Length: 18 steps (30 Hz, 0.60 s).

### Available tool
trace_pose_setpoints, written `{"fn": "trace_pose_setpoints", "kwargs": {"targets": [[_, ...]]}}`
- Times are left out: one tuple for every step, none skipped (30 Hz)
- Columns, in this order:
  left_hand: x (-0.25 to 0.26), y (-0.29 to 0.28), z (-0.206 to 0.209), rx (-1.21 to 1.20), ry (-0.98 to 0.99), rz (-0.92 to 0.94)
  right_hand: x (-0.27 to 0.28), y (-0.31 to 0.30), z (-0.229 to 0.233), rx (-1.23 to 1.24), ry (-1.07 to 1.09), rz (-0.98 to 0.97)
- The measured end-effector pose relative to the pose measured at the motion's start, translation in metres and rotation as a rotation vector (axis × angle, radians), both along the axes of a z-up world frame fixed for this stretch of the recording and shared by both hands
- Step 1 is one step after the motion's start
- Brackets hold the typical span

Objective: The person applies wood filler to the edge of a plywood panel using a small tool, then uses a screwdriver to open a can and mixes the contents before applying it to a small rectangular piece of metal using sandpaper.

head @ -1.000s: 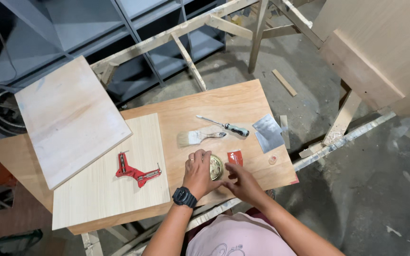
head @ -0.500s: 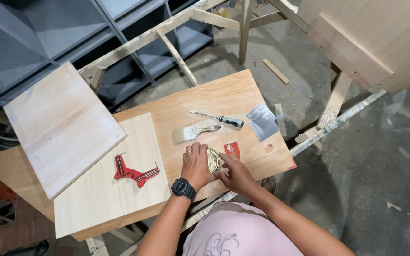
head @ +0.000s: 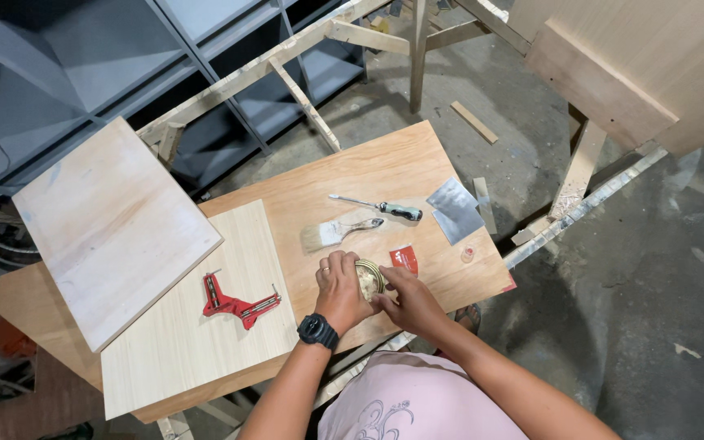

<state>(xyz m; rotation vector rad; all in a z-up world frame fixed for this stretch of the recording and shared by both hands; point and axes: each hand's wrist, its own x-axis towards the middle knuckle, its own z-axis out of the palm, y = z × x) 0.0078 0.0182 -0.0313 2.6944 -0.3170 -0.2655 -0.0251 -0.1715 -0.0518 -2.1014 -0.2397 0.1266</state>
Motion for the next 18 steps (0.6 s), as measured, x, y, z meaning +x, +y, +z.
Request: {"fn": "trace_pose_setpoints", "kwargs": {"targets": [[-0.002, 0.001, 0.003, -0.001, 0.0, 0.002, 0.0, 0.0, -0.007, -0.001, 0.0, 0.002], [-0.003, 0.001, 0.005, -0.013, 0.005, 0.001, 0.0, -0.001, -0.014, 0.004, -0.012, -0.021], [-0.004, 0.002, 0.008, -0.026, 0.01, 0.0, 0.0, -0.002, -0.021, 0.009, -0.024, -0.043], [-0.006, 0.001, 0.014, -0.028, 0.01, 0.005, 0.001, -0.003, -0.025, 0.008, -0.024, -0.037], [-0.007, 0.0, 0.019, -0.043, 0.007, 0.008, 0.001, -0.003, -0.029, 0.012, -0.01, -0.065], [-0.008, 0.0, 0.025, -0.057, 0.005, 0.012, 0.002, -0.002, -0.033, 0.016, 0.004, -0.093], [-0.01, 0.0, 0.024, -0.057, 0.004, 0.018, 0.003, -0.003, -0.037, 0.016, 0.003, -0.087], [-0.011, -0.001, 0.023, -0.061, -0.002, 0.022, 0.005, -0.004, -0.042, 0.018, 0.024, -0.1], [-0.012, -0.001, 0.023, -0.065, -0.009, 0.027, 0.007, -0.006, -0.047, 0.02, 0.044, -0.113], [-0.014, -0.002, 0.018, -0.066, -0.009, 0.029, 0.008, -0.002, -0.043, 0.019, 0.043, -0.111], [-0.015, -0.003, 0.013, -0.078, -0.04, 0.062, 0.009, 0.001, -0.039, 0.003, 0.044, -0.117], [-0.017, -0.006, 0.008, -0.09, -0.07, 0.092, 0.01, 0.003, -0.035, -0.014, 0.044, -0.125], [-0.019, -0.008, 0.009, -0.092, -0.07, 0.092, 0.013, 0.002, -0.03, -0.015, 0.044, -0.125], [-0.02, -0.009, 0.009, -0.093, -0.075, 0.11, 0.016, 0.002, -0.025, -0.008, 0.129, -0.166], [-0.021, -0.011, 0.01, -0.094, -0.08, 0.129, 0.02, 0.002, -0.02, -0.002, 0.214, -0.207], [-0.022, -0.012, 0.01, -0.095, -0.08, 0.129, 0.023, 0.002, -0.02, -0.002, 0.214, -0.206], [-0.022, -0.013, 0.011, -0.093, -0.088, 0.137, 0.025, 0.002, -0.019, 0.002, 0.294, -0.237], [-0.022, -0.014, 0.012, -0.091, -0.098, 0.145, 0.029, 0.003, -0.019, 0.006, 0.373, -0.267]]}}
